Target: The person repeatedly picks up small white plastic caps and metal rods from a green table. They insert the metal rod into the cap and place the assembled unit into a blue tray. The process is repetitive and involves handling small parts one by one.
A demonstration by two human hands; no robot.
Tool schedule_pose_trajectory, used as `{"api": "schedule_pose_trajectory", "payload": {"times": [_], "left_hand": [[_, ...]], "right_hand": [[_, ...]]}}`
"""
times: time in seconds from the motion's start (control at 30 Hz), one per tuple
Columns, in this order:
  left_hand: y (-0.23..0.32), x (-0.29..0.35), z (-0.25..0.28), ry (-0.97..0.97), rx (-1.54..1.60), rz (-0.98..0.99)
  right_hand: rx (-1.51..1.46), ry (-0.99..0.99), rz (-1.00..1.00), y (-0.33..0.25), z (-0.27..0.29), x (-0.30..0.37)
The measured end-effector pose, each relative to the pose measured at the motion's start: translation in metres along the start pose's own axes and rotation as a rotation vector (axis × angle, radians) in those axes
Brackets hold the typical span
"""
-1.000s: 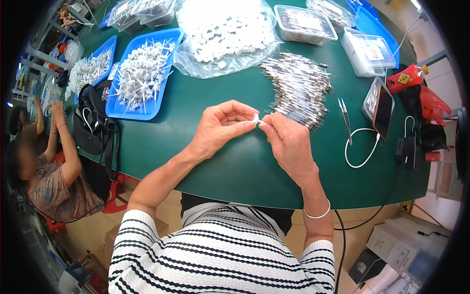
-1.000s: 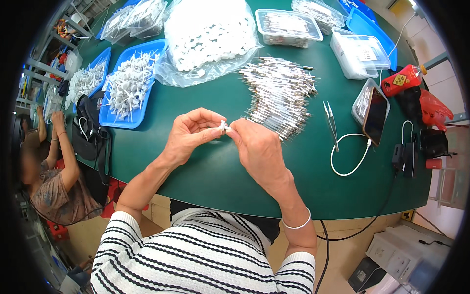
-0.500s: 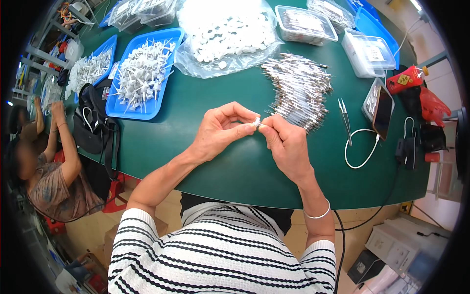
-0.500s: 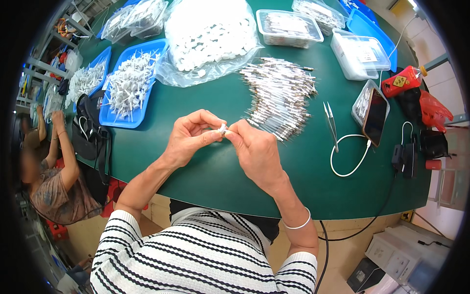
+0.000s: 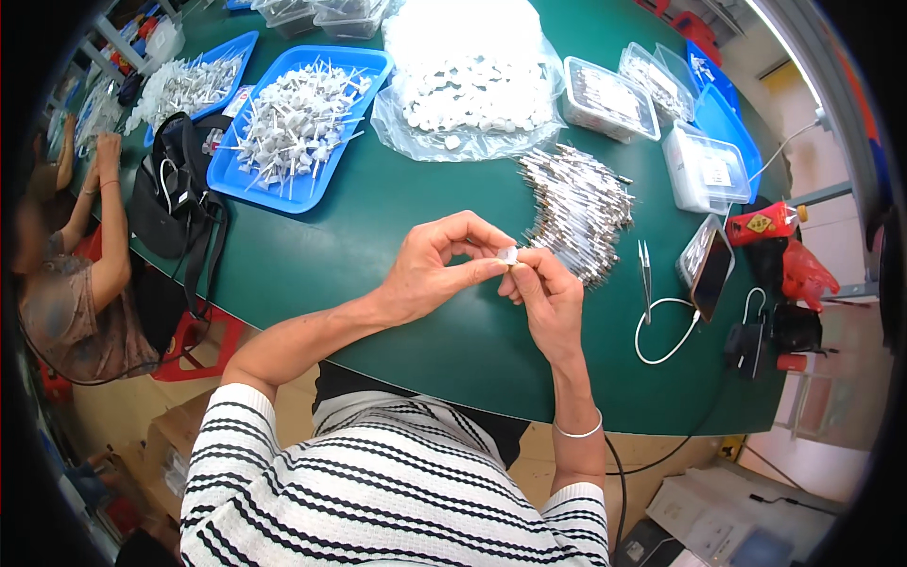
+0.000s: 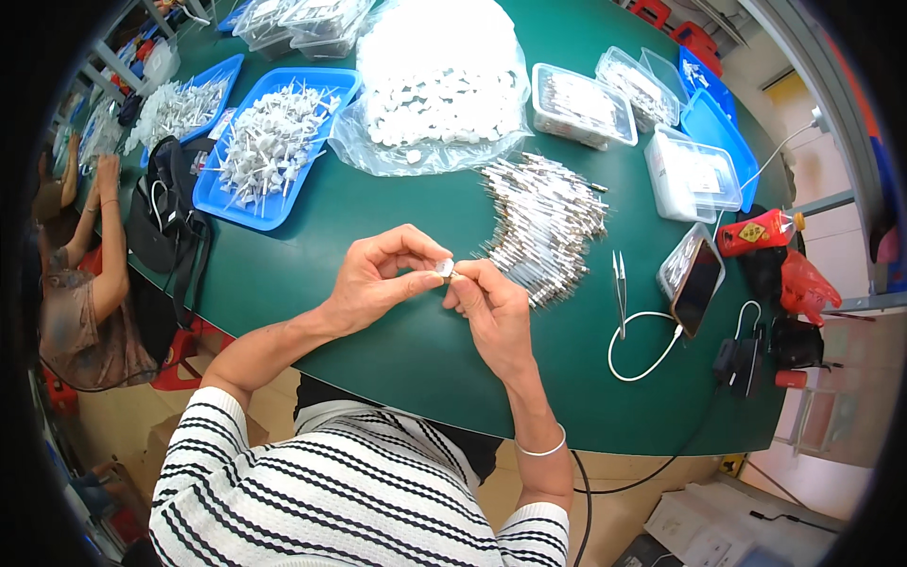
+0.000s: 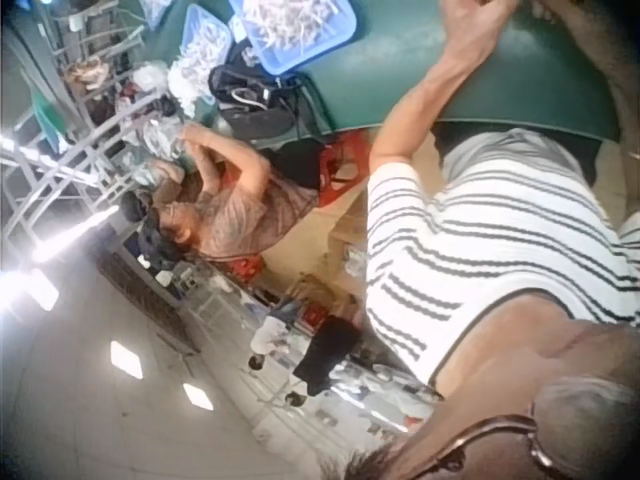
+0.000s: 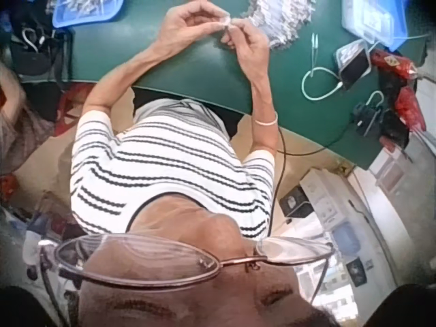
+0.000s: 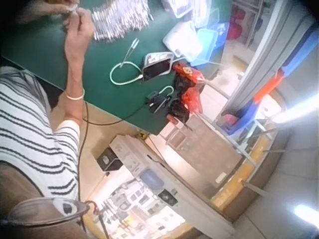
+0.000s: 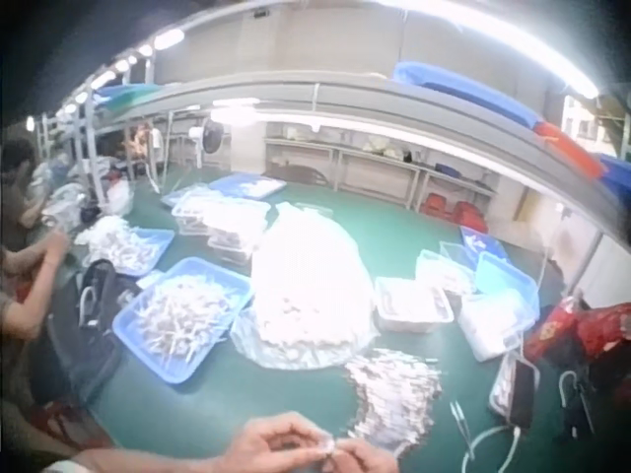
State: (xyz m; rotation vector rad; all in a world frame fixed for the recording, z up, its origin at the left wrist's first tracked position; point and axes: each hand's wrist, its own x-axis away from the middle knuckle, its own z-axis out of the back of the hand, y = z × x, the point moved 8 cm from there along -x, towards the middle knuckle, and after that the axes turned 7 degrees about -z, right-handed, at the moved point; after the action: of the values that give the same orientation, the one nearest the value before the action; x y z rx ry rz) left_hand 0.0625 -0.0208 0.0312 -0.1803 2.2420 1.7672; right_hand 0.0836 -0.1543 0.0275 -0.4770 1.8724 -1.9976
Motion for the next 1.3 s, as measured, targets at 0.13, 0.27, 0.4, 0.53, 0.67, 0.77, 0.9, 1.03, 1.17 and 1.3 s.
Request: {"api": "schedule_pose_trajectory", "payload": {"times": [0.13, 0.27, 0.4, 0.53, 0.67, 0.77, 0.9, 1.03, 1.17, 1.3], "left_hand": [[0.003, 0.001, -0.002, -0.029, 0.039, -0.065], [0.007, 0.0, 0.0, -0.052, 0.024, -0.113], [0.01, -0.004, 0.002, -0.068, -0.03, -0.083], [0.007, -0.005, 0.004, -0.062, 0.084, 0.073], [-0.005, 0.004, -0.006, -0.097, 0.112, 0.144], [-0.01, 0.006, -0.012, -0.052, 0.098, 0.139], [-0.014, 0.007, -0.005, 0.017, 0.037, 0.165], [-0.01, 0.005, 0.001, 0.022, -0.031, 0.154], [-0.012, 0.008, 0.004, 0.054, 0.004, 0.186], [-0.008, 0.006, 0.005, 0.039, 0.018, 0.227]], "right_hand": [[-0.078, -0.016, 0.037, 0.003, -0.004, 0.003], [-0.137, -0.02, 0.02, 0.009, -0.008, 0.003], [-0.162, 0.056, 0.044, 0.006, -0.008, 0.001], [-0.164, 0.175, 0.136, -0.002, -0.002, 0.0], [-0.022, 0.228, 0.225, -0.006, 0.006, 0.002], [0.106, 0.262, 0.319, -0.012, 0.004, 0.006], [0.204, 0.277, 0.356, -0.014, 0.001, 0.008], [0.254, 0.286, 0.397, -0.019, -0.003, 0.01], [0.25, 0.282, 0.386, -0.013, -0.003, 0.009], [0.214, 0.285, 0.365, -0.014, -0.003, 0.009]]}}
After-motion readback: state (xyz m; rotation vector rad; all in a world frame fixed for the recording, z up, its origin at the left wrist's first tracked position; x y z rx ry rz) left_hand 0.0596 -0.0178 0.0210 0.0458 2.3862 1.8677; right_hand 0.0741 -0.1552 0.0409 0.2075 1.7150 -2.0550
